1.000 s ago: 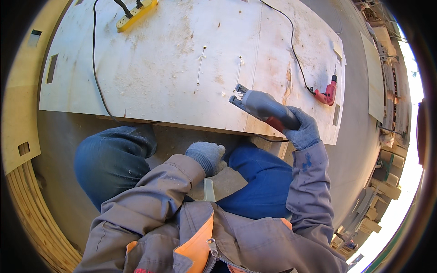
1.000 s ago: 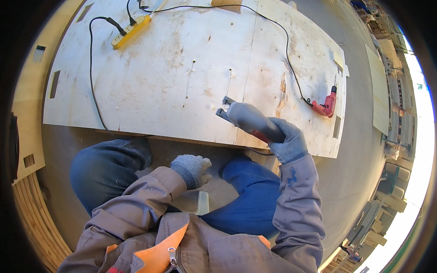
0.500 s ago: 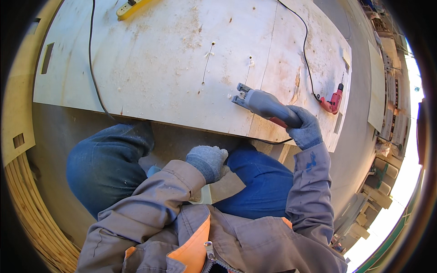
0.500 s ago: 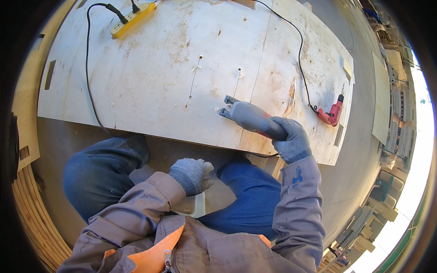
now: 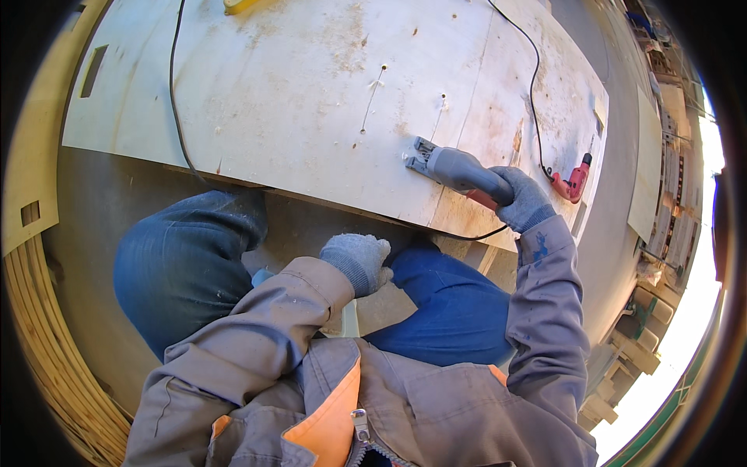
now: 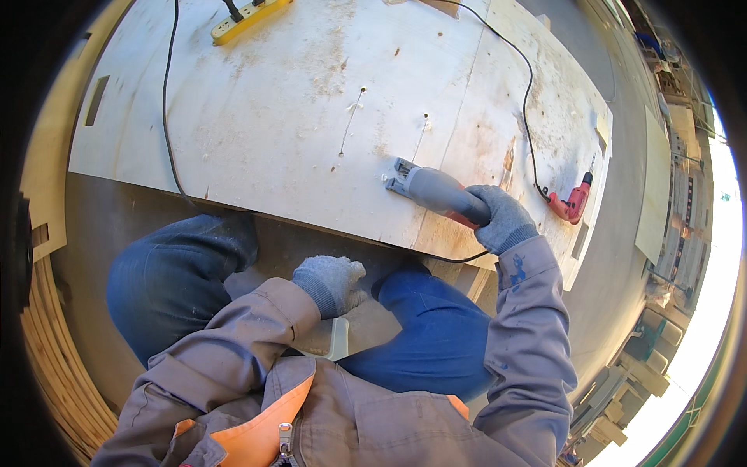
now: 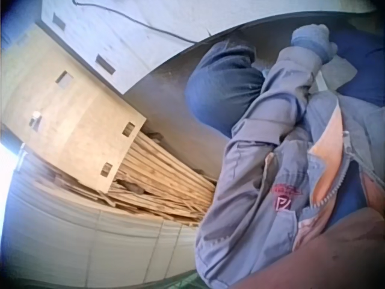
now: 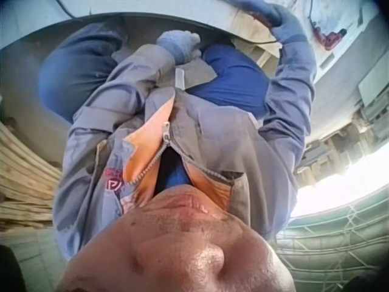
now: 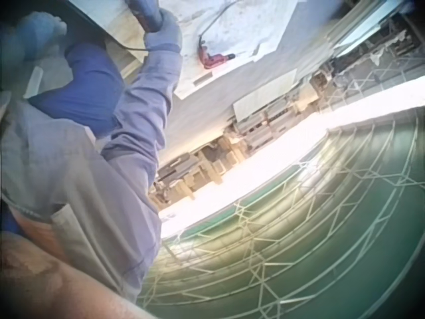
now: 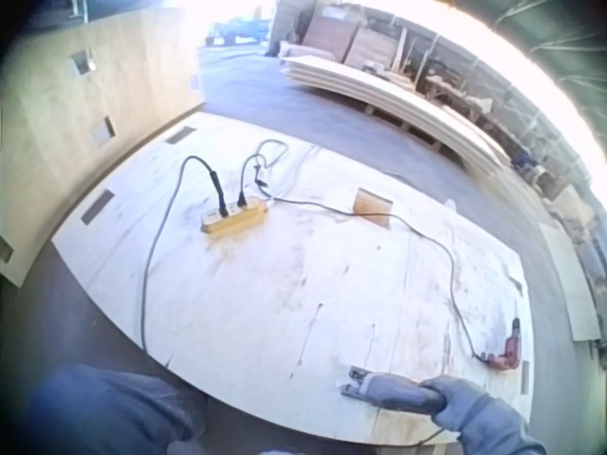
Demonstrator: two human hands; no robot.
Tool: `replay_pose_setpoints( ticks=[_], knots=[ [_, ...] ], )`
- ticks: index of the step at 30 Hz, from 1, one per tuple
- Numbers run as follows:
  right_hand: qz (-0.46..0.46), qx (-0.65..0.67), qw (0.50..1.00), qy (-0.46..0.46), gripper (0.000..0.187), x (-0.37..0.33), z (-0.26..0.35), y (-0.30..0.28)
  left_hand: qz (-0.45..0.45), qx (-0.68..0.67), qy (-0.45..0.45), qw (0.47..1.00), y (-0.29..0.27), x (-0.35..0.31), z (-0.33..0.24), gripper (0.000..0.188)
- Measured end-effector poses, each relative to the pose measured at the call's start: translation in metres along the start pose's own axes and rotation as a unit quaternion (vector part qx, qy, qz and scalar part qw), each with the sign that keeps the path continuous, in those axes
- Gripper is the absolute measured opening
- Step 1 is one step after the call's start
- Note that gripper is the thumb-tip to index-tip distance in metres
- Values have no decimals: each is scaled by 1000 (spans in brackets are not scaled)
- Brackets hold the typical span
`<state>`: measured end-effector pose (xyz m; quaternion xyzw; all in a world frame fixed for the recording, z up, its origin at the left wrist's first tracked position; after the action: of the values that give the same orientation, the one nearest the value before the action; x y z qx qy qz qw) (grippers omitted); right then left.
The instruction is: The person uses a jigsaw to cut a rectangular hole in a large wooden board. After completing the cut, they remove the cutout piece and flip the board over to inspect the underside.
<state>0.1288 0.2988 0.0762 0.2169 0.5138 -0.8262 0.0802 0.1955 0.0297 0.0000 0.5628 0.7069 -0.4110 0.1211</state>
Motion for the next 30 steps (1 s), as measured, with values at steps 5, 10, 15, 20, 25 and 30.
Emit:
replay_pose_setpoints(
  ticks=[5,10,15,20,25,30],
  knots=[
    [-46,-45,998,7,50,-2,12,1,-64,-133,-34,988,5,17,6,50],
    [-77,0,997,7,47,-4,7,5,-142,-366,-62,917,15,52,3,50],
    [-70,63,995,19,42,1,4,11,-186,-508,-69,838,56,100,6,50],
    [-54,68,995,43,38,5,17,10,-88,-747,-111,650,56,128,-11,56],
    [-55,15,998,-25,37,9,26,1,-13,-859,-126,496,69,156,-31,51],
    [-29,-34,997,-61,37,15,31,-2,-11,-892,-119,437,68,163,-27,44]
  ],
)
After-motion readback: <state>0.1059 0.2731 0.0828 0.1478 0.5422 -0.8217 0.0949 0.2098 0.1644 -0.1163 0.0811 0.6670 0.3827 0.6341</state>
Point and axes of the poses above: each hand's wrist, its own x-axis towards the middle knuckle, its own y-axis out of the palm, z = x × y, the point moved 8 cm from there along x, towards the middle knuckle, and after that the axes turned 6 degrees about -z, right-handed, at the moved point
